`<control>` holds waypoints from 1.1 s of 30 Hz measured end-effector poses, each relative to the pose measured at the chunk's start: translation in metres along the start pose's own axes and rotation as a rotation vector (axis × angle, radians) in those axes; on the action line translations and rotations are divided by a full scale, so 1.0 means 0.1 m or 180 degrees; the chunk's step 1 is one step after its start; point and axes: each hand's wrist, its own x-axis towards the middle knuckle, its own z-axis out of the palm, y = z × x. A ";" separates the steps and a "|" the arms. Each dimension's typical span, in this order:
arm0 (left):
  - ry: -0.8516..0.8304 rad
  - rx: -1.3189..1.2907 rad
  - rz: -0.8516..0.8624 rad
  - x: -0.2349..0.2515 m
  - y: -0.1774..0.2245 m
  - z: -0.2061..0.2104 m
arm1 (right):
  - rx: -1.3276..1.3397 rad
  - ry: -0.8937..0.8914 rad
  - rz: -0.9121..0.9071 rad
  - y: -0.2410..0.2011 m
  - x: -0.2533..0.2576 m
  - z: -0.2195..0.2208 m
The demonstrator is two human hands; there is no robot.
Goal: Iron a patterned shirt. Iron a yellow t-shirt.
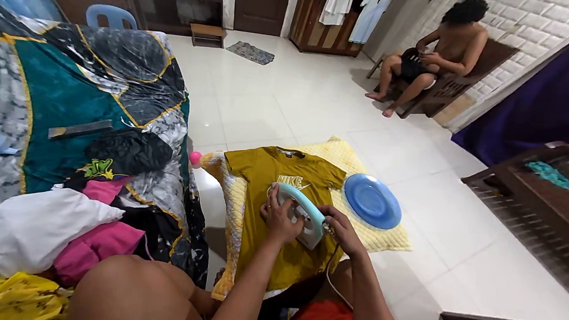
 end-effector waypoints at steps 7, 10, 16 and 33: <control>-0.0032 -0.0172 0.0045 -0.02 -0.03 -0.06 | -0.0484 -0.0014 0.0171 -0.14 0.06 -0.06; 0.0065 -0.0519 0.0026 -0.07 -0.06 -0.22 | -0.0960 0.0009 0.0094 -0.48 0.25 -0.07; -0.0254 0.0057 -0.0199 -0.35 -0.01 -0.51 | -0.1905 -0.0743 0.0939 -0.84 0.67 0.35; -0.1004 0.1990 0.0740 -0.91 -0.47 -0.70 | -0.2312 0.0140 0.1855 -0.87 1.14 0.34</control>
